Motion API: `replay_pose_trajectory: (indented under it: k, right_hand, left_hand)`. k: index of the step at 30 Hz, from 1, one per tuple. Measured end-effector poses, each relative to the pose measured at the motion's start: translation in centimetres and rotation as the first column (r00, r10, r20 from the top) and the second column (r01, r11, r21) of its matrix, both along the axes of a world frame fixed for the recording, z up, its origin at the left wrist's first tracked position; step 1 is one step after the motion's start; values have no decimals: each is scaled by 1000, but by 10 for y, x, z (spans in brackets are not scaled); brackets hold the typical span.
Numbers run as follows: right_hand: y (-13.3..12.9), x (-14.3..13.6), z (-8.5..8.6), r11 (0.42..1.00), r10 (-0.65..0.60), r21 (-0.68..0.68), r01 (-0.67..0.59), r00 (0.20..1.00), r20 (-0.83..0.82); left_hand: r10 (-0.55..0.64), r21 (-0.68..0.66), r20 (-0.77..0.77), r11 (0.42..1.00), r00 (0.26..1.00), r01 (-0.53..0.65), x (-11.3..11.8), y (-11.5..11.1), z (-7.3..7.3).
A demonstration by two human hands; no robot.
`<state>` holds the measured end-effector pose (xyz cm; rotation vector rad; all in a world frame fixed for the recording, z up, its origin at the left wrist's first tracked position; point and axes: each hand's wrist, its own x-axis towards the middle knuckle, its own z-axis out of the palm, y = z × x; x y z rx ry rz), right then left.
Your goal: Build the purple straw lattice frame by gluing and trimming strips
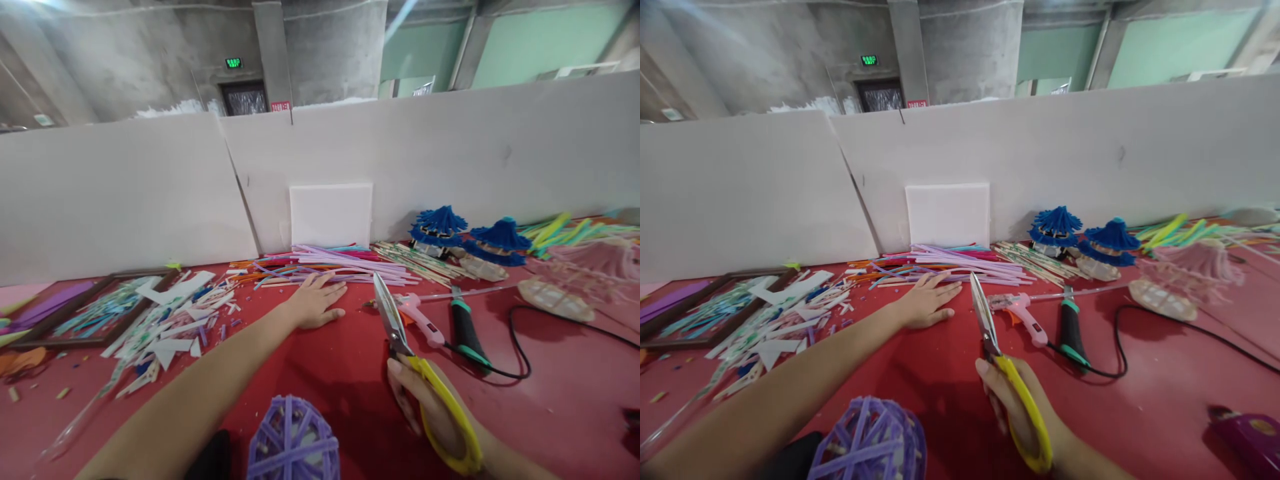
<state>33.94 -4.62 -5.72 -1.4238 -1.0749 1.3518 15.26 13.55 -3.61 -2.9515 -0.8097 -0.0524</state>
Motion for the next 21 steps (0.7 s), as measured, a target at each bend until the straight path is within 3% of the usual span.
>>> replay_pose_trajectory:
  k: [11,21]
  right_hand:
    - [-1,3,-11,999,20,44,-18,999,-36]
    - [-1,3,-6,998,13,67,-13,1000,0]
  left_hand:
    - [112,52,-25,992,993,-111,-12,-1,0]
    - [221,127,-26,968,975,-216,-55,-11,2]
